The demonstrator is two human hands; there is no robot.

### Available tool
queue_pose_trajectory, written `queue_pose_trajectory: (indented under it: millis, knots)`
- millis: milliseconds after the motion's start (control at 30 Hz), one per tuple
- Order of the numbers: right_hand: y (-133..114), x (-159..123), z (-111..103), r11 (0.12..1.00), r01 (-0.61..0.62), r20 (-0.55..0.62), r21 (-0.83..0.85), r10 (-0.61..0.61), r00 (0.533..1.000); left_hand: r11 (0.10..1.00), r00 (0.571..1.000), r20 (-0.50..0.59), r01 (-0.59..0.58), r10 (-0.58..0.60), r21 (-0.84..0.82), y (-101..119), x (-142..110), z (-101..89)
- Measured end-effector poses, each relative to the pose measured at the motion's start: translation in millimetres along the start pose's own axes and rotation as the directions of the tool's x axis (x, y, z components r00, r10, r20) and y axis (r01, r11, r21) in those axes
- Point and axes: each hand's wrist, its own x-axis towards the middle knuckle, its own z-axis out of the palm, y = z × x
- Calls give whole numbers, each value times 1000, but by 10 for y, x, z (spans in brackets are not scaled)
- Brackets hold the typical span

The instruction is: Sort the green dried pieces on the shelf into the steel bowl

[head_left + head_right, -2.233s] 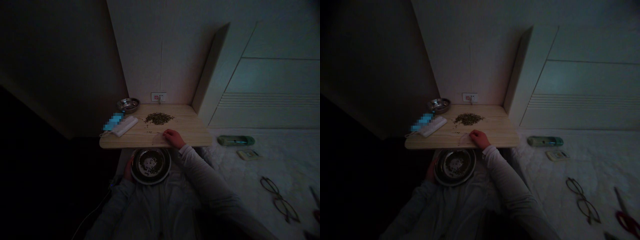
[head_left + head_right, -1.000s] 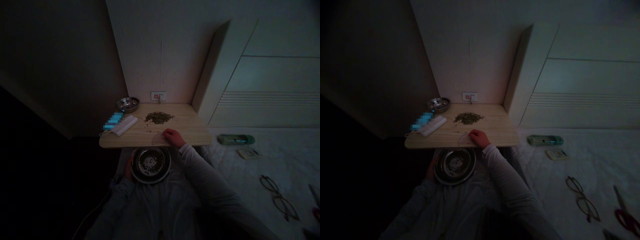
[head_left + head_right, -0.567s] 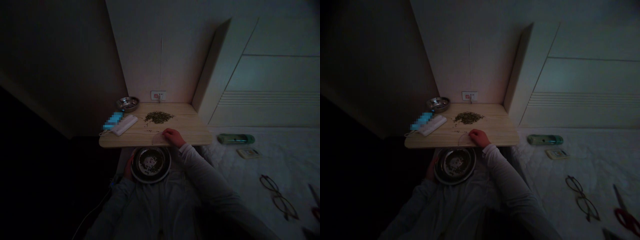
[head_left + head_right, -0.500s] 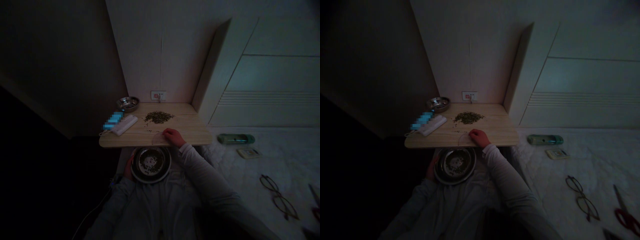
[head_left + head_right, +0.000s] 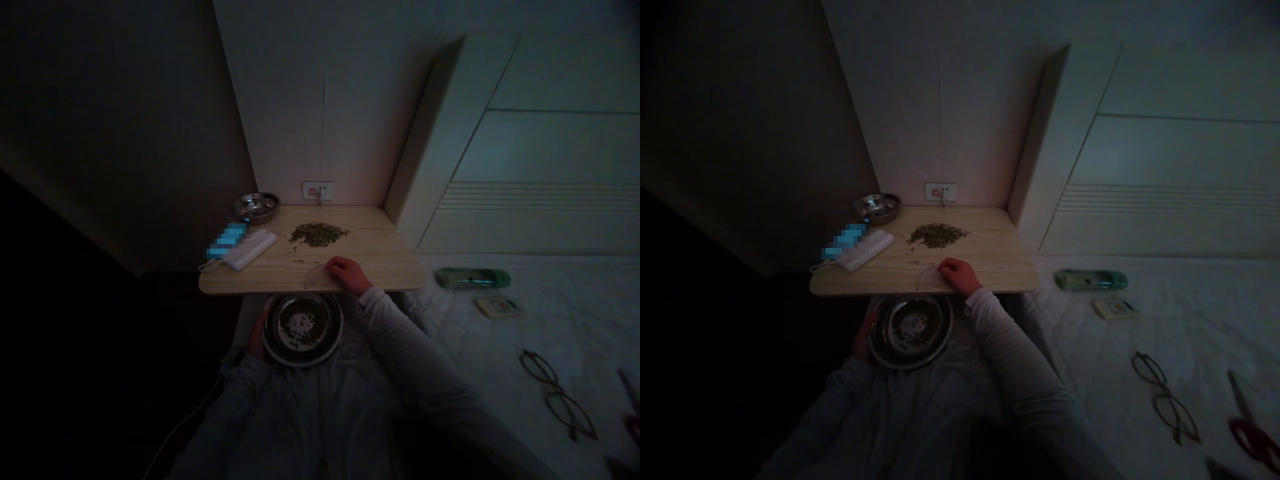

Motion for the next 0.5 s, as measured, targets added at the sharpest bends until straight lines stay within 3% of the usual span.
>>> queue_pose_trajectory:
  millis: [300, 500]
  knots:
    - [-7, -128, -11, 992, -2, -71, 125, 11, 997, 999, 999, -7, 38, -38, 19, -18, 4, 6]
    - [-23, -227, -30, 993, -33, -58, 110, 40, 998, 995, 990, -112, 91, -87, 33, -26, 17, -37]
